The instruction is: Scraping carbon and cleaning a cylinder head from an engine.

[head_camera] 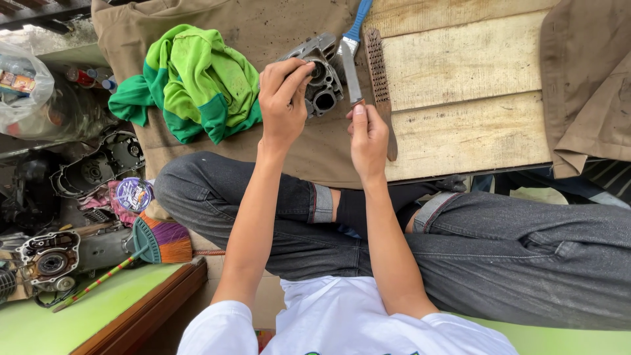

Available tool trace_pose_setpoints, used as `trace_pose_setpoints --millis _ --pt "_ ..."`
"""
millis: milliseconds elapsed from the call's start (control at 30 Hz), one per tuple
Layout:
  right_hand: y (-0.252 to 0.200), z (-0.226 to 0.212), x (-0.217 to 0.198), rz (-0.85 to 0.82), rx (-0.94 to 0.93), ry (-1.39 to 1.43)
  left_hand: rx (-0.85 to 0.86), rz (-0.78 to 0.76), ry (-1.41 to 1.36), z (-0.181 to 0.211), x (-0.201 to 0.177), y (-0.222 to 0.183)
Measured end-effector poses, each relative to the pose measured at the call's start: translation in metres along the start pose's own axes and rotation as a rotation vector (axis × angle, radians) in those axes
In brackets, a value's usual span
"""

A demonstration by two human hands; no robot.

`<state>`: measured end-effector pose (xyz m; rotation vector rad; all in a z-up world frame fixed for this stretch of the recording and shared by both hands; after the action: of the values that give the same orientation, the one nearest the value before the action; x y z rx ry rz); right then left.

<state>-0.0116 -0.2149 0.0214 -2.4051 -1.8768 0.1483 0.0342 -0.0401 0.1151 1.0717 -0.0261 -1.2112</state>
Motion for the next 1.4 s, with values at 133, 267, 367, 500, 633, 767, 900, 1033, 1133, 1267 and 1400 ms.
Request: trace_pose_setpoints --millis 133,267,367,500,633,767,900,1033,1133,1267,1400 --pt "0.0 0.001 0.005 -0.001 0.012 -0.009 0.003 -0.03 0.033 0.006 0.001 0.007" --pt "-0.004 -0.001 0.006 -0.024 0.014 -0.001 -0.028 0.023 0.029 0.009 0.004 0.001" --pt "-0.004 -0.001 0.008 -0.032 0.011 -0.013 -0.028 0.068 0.047 0.003 0.005 -0.001" --pt "-0.009 0.003 0.012 -0.039 0.024 0.043 0.059 0.096 0.045 0.006 0.003 -0.001" --pt "-0.017 -0.008 0.024 -0.054 0.005 0.064 0.041 0.115 0.022 -0.001 0.006 -0.009" --pt "-0.015 -0.008 0.023 -0.026 -0.019 0.019 0.094 0.156 0.097 0.002 0.008 -0.008" --pt "-0.008 0.007 0.012 0.011 -0.022 0.107 0.11 0.143 0.108 0.002 0.009 -0.009" --pt "-0.003 0.006 0.002 0.041 0.062 0.062 0.128 0.14 0.091 0.0 0.009 -0.014" --pt "0.001 0.01 -0.004 0.063 0.007 -0.011 0.094 0.127 0.112 -0.004 0.01 -0.014" --pt "0.006 0.027 -0.006 0.079 0.114 -0.114 0.087 0.103 0.091 -0.002 0.009 -0.009" --pt "0.006 0.025 -0.003 0.071 0.109 -0.15 0.039 0.155 0.018 -0.006 0.008 -0.007"
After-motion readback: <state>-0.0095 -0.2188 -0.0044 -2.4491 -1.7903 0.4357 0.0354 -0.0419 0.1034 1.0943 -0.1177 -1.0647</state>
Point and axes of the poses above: each hand's wrist, its own y-axis towards the middle knuckle, its own x-axis out of the palm, z = x × y, the point moved 6 cm from there along y, towards the middle knuckle, and after that the axes turned 3 degrees about z, right-handed, at the moved point
